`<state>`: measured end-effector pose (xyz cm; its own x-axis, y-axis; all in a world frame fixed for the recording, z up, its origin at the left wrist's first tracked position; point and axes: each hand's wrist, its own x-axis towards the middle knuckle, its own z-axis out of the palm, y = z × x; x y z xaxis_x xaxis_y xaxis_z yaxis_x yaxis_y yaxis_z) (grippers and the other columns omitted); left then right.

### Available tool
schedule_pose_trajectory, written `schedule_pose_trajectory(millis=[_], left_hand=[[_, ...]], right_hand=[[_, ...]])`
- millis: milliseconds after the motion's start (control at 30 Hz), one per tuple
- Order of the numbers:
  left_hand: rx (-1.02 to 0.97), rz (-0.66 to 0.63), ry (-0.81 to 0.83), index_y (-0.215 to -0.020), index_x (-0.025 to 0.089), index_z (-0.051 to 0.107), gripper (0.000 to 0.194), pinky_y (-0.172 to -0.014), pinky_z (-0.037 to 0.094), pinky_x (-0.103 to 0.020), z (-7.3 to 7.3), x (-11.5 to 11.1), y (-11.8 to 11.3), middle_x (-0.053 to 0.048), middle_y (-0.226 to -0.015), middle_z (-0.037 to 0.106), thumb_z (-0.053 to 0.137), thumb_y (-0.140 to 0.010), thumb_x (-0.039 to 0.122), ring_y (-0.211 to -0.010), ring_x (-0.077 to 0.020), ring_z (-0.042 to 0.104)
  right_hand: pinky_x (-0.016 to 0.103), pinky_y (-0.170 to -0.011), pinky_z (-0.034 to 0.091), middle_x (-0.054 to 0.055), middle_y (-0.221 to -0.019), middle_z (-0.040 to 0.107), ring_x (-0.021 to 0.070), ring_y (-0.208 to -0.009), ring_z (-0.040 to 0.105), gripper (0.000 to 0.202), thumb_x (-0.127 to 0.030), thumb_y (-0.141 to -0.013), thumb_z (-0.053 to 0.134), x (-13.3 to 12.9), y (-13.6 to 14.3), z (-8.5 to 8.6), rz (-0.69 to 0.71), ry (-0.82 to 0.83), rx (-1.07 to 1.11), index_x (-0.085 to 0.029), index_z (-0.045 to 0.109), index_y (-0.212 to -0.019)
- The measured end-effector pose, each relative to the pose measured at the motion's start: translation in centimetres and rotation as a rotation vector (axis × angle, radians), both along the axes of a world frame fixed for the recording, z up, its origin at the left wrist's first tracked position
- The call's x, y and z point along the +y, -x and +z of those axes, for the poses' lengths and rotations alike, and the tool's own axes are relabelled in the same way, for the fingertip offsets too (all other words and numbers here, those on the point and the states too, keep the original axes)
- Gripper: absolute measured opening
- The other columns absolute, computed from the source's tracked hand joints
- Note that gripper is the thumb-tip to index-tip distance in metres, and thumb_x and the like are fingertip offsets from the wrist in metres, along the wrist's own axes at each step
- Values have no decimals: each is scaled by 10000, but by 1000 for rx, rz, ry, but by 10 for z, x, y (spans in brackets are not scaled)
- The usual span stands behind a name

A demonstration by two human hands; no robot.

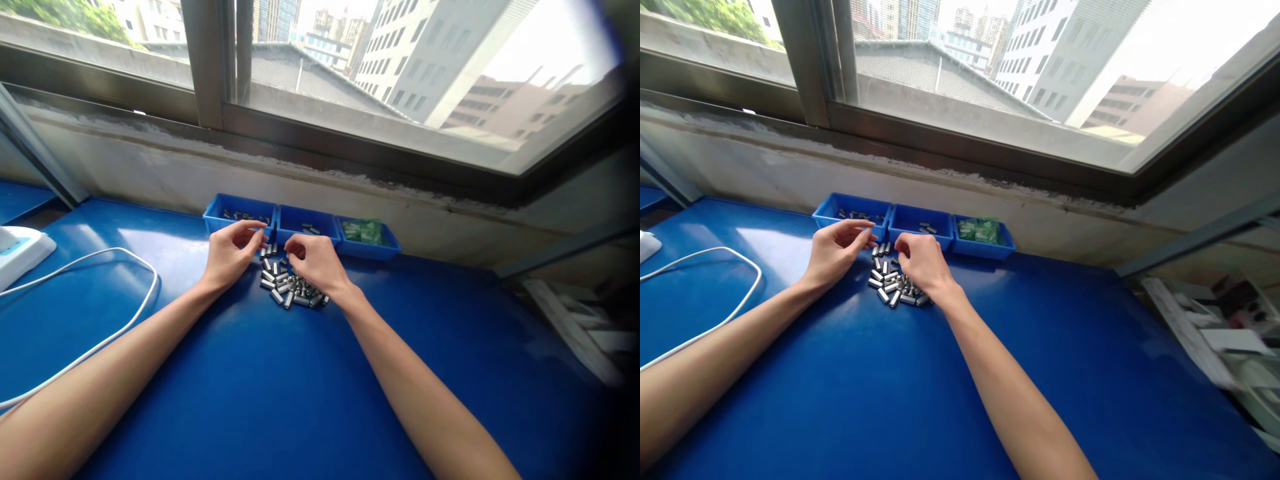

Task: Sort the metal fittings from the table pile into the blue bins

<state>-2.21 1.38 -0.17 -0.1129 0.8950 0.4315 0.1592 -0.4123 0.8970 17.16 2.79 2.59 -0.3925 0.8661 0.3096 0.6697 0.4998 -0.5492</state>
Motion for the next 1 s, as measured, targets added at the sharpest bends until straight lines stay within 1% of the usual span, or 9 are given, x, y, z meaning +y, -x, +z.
schedule_pose_trajectory(millis=[133,200,333,400,467,600,833,900,1000], left_hand=[[21,-21,12,-1030,154,738,306,-745,603,-289,1,0,0,-69,-863,782,716,-862,409,-748,-202,760],[29,-56,20,-1030,152,740,313,-758,610,-299,1,-1,-1,-72,-870,784,724,-854,410,-761,-208,762],[78,-121,-1,-1080,156,746,328,-778,614,-299,0,-2,-2,-77,-928,787,738,-847,386,-811,-207,760],[119,-149,-36,-1109,163,741,328,-784,609,-287,-1,-3,-3,-72,-951,784,734,-853,369,-832,-197,753],[153,-174,-69,-1127,170,735,329,-780,604,-275,-1,-4,-4,-66,-951,778,726,-863,365,-833,-187,745],[176,-185,-107,-1108,173,743,307,-754,596,-262,0,-4,-6,-55,-919,774,726,-872,369,-808,-176,736],[168,-150,-100,-978,180,761,224,-774,598,-280,-3,-3,-4,-51,-913,780,765,-848,361,-805,-188,744],[105,-114,-86,-970,175,753,240,-803,605,-289,-4,-2,-3,-55,-922,781,792,-822,360,-820,-196,752],[-50,-37,-44,-966,160,731,274,-841,614,-306,-4,2,-1,-73,-939,782,807,-805,368,-853,-214,766]], right_hand=[[284,-767,544,37,-800,757,178,-766,716,96,-112,-757,669,0,2,4,-63,95,283,-180,728,-789],[282,-788,553,37,-809,759,171,-783,716,47,-171,-730,747,2,2,6,-89,249,529,-176,727,-772],[232,-788,553,12,-790,754,124,-783,705,169,-156,-642,839,5,0,8,-137,694,1016,-173,714,-755],[206,-762,551,8,-790,755,104,-766,698,197,-101,-628,841,5,-1,9,-146,836,1128,-170,708,-757],[193,-745,551,11,-794,757,95,-751,695,215,-69,-630,841,5,0,10,-143,898,1155,-165,706,-767],[202,-776,562,16,-794,750,103,-773,708,227,-69,-641,848,2,3,12,-120,905,1128,-160,706,-793],[226,-825,560,23,-815,746,123,-824,722,221,-147,-653,851,-2,7,12,-80,800,1014,-159,698,-812],[253,-816,562,30,-815,747,152,-847,732,197,-204,-700,826,0,4,13,-72,700,901,-167,693,-840],[280,-770,553,47,-828,751,181,-828,727,141,-255,-766,767,1,-3,15,-78,392,541,-173,709,-865]])
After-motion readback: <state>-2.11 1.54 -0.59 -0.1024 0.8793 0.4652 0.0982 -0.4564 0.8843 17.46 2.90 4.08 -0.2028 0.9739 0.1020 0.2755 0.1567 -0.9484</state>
